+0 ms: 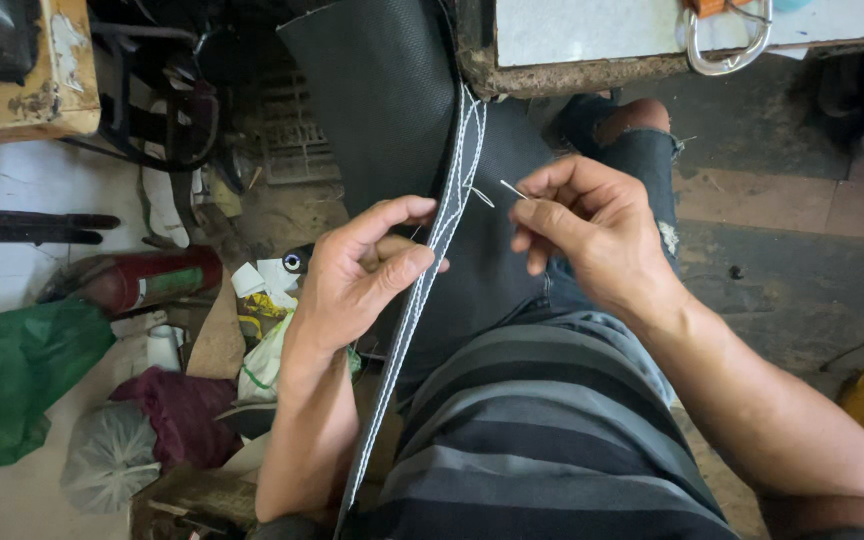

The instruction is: The person is hand-sewing a black strap using a needle and white thread. They repeatedly push the needle through the strap and pull the thread to create stitches along the edge.

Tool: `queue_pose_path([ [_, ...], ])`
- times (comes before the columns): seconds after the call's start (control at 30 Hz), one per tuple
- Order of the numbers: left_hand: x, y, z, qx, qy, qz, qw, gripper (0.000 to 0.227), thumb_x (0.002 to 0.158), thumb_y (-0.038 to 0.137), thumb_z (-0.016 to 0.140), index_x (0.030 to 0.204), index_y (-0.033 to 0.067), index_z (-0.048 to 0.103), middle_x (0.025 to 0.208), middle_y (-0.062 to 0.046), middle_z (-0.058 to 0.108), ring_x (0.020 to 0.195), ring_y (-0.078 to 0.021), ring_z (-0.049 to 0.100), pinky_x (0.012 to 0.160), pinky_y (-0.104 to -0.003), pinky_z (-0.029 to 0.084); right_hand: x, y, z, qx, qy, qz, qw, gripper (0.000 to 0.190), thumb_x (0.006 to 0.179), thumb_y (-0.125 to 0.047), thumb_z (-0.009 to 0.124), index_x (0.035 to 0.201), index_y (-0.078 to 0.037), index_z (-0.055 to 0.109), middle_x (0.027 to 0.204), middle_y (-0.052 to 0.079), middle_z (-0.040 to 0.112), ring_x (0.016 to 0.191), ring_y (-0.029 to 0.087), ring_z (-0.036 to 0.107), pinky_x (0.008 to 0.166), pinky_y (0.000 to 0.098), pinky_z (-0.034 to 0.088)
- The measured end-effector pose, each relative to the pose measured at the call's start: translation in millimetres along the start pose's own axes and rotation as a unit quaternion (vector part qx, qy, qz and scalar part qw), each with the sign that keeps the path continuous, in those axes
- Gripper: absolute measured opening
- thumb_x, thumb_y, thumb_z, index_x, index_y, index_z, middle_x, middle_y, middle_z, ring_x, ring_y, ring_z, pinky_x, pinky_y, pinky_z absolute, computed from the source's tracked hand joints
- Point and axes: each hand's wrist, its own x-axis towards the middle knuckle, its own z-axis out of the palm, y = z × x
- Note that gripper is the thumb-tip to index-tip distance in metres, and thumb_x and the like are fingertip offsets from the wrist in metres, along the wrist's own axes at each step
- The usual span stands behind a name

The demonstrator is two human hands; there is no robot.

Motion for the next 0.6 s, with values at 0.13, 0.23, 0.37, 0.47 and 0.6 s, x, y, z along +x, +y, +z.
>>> queue_pose_path([
  [0.13, -2, -13, 1, -0.020, 0.002, -0.006, 1.000, 0.053, 0.094, 0.015, 0.072, 0.138, -0.0078, 0.055, 0.112, -0.022, 0.071, 0.091, -0.0188, 0.074, 0.076, -0.030, 0.063, 2, -4, 7, -0.045, -0.034, 0.002, 0.998, 0.011, 0.088, 0.011, 0.068, 0.099, 0.010, 0.066, 0.075, 0.023, 0.068, 0.051, 0.023, 0.068, 0.033, 0.0260, 0.053],
  [0.23, -2, -13, 2, -0.031, 0.008, 0.022, 0.999, 0.050, 0.093, 0.010, 0.072, 0.135, -0.0111, 0.056, 0.122, -0.026, 0.064, 0.091, -0.0256, 0.076, 0.076, -0.035, 0.066, 9, -4, 12, -0.087, -0.057, -0.002, 0.995, 0.011, 0.086, 0.011, 0.068, 0.098, 0.011, 0.068, 0.071, 0.022, 0.068, 0.047, 0.020, 0.065, 0.031, 0.0250, 0.050],
  [0.37, 2, -5, 4, -0.047, -0.002, 0.024, 0.999, 0.050, 0.093, 0.009, 0.071, 0.136, -0.0124, 0.054, 0.126, -0.029, 0.061, 0.093, -0.0297, 0.075, 0.079, -0.040, 0.067, 18, -1, 16, -0.077, -0.054, -0.035, 0.995, 0.009, 0.089, 0.008, 0.070, 0.097, 0.009, 0.067, 0.063, 0.018, 0.065, 0.041, 0.017, 0.060, 0.030, 0.0227, 0.046],
  [0.47, 2, -11, 2, -0.056, -0.006, 0.019, 0.998, 0.052, 0.093, 0.010, 0.070, 0.136, -0.0136, 0.053, 0.126, -0.030, 0.061, 0.092, -0.0310, 0.075, 0.081, -0.043, 0.067, 15, -7, 19, -0.085, -0.063, -0.040, 0.994, 0.008, 0.088, 0.007, 0.070, 0.096, 0.007, 0.068, 0.063, 0.017, 0.065, 0.043, 0.016, 0.061, 0.033, 0.0222, 0.047],
  [0.6, 3, -20, 0, -0.084, -0.008, 0.017, 0.996, 0.053, 0.094, 0.010, 0.068, 0.138, -0.0144, 0.051, 0.126, -0.028, 0.060, 0.092, -0.0327, 0.075, 0.083, -0.047, 0.067, 13, -12, 20, -0.138, -0.077, -0.047, 0.986, 0.006, 0.086, 0.006, 0.069, 0.092, 0.005, 0.070, 0.056, 0.014, 0.062, 0.040, 0.013, 0.057, 0.035, 0.0204, 0.044],
])
